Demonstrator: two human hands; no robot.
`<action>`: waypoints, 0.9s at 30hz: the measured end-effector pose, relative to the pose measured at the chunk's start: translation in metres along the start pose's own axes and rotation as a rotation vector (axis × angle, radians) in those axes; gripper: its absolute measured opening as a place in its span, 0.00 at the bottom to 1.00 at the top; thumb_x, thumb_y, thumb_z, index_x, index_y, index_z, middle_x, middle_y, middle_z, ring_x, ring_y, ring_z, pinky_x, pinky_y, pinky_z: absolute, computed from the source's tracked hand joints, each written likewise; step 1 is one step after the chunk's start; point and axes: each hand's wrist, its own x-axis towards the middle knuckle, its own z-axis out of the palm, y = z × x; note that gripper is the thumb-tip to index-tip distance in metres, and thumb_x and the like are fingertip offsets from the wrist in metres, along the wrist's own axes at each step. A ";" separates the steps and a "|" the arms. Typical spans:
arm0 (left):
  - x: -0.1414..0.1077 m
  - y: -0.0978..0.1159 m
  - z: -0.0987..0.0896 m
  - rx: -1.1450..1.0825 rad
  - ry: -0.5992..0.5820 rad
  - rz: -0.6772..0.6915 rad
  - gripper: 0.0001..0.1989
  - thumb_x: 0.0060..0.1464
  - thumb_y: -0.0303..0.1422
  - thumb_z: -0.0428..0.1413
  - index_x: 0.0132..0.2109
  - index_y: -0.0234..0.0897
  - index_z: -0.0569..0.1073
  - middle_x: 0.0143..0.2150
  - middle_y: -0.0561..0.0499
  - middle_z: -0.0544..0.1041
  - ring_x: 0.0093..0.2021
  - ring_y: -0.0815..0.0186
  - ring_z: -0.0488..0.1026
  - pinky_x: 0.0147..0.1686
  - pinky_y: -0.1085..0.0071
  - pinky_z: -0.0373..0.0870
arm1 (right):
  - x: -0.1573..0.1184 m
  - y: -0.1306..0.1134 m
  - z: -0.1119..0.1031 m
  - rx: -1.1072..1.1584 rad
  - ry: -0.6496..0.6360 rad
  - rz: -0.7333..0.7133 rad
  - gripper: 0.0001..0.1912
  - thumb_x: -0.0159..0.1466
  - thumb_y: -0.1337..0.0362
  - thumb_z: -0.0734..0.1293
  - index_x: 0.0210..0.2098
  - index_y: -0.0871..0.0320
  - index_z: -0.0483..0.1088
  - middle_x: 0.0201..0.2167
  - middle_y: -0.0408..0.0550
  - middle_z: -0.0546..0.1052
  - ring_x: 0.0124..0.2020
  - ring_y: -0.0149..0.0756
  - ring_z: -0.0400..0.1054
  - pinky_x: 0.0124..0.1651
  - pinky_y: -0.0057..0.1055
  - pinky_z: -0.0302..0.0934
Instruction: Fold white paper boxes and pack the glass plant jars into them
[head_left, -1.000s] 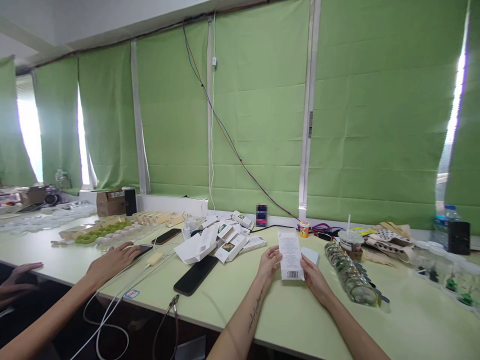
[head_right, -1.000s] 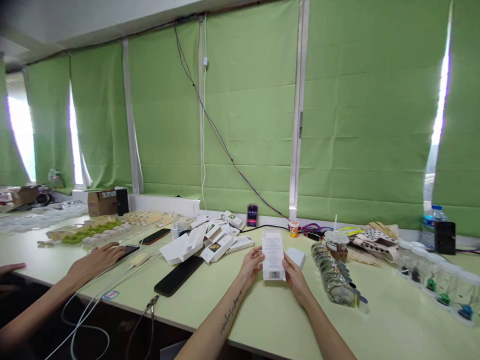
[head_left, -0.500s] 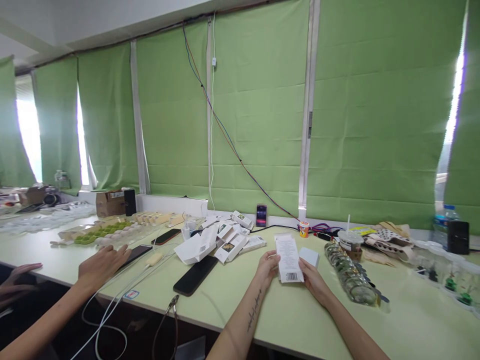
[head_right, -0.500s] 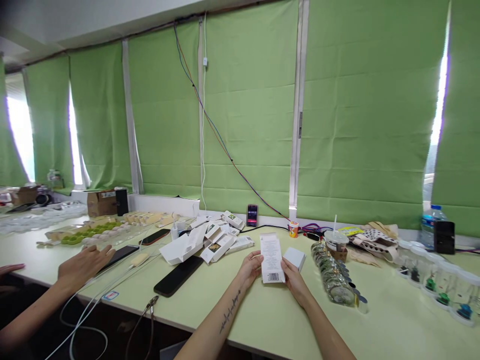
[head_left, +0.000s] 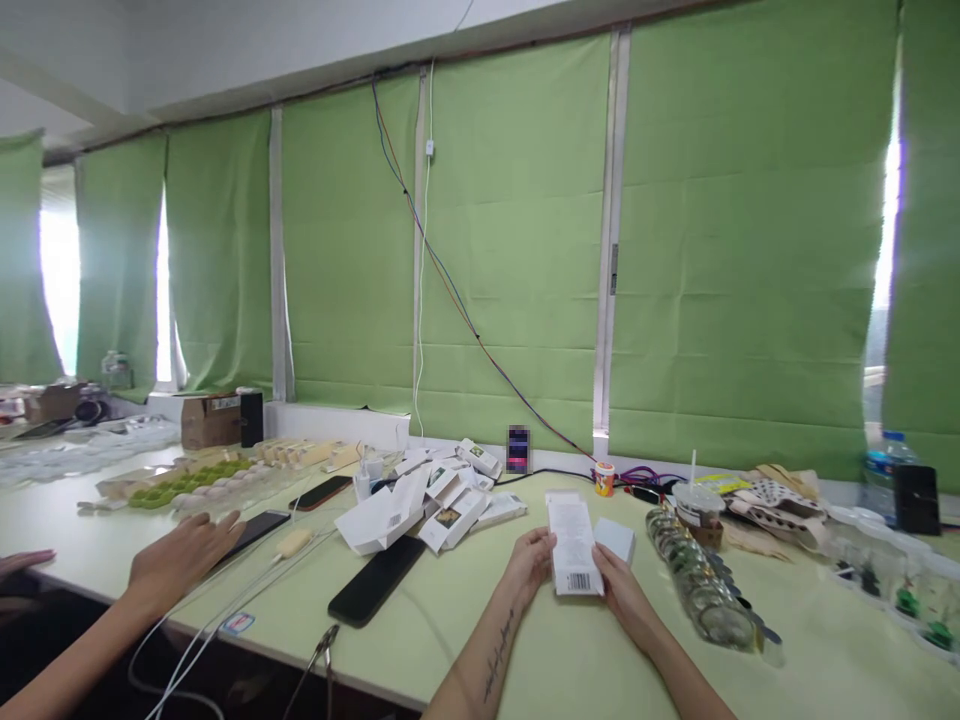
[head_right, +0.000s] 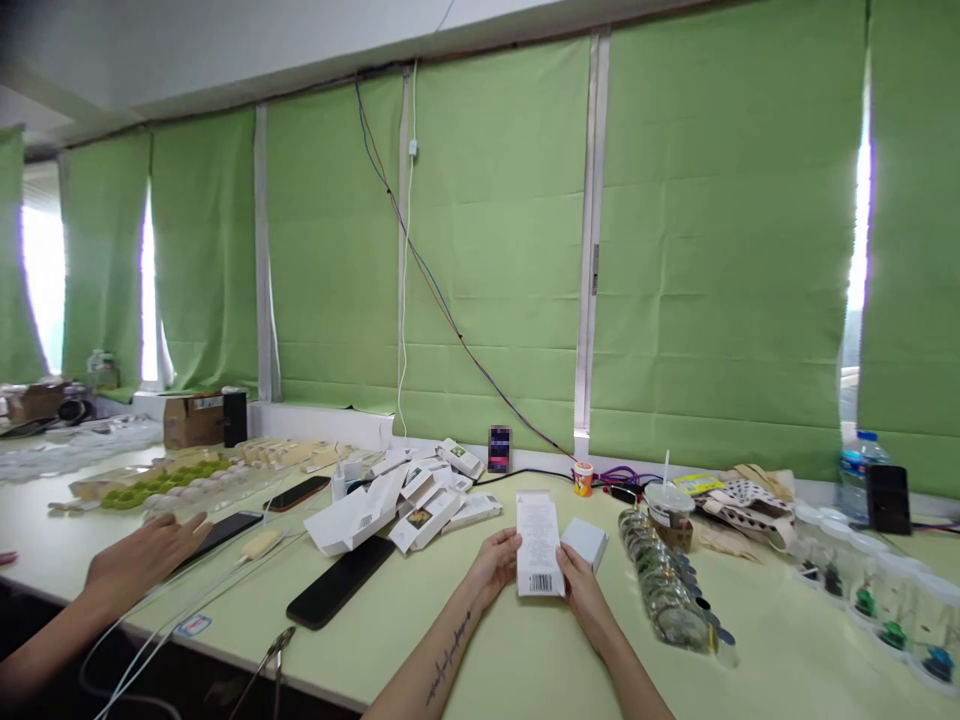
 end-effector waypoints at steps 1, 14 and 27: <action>0.001 0.000 0.000 0.002 0.000 0.004 0.19 0.33 0.34 0.70 0.35 0.33 0.74 0.31 0.46 0.80 0.29 0.64 0.75 0.31 0.71 0.68 | 0.001 0.000 0.001 0.007 0.004 -0.003 0.26 0.41 0.47 0.76 0.34 0.57 0.76 0.34 0.51 0.81 0.43 0.51 0.73 0.48 0.47 0.64; 0.015 -0.003 -0.006 -0.008 -0.017 0.045 0.23 0.32 0.33 0.70 0.39 0.34 0.77 0.35 0.45 0.79 0.36 0.59 0.75 0.37 0.68 0.66 | 0.010 0.007 -0.005 0.054 0.000 0.008 0.27 0.44 0.48 0.75 0.41 0.53 0.74 0.39 0.50 0.80 0.43 0.50 0.72 0.46 0.46 0.65; 0.002 0.004 -0.004 -0.014 -0.072 0.020 0.24 0.33 0.32 0.70 0.42 0.37 0.77 0.38 0.45 0.79 0.40 0.59 0.74 0.43 0.65 0.65 | -0.005 -0.003 -0.008 -0.011 -0.028 0.039 0.29 0.50 0.50 0.73 0.49 0.51 0.69 0.45 0.47 0.78 0.45 0.43 0.72 0.46 0.40 0.66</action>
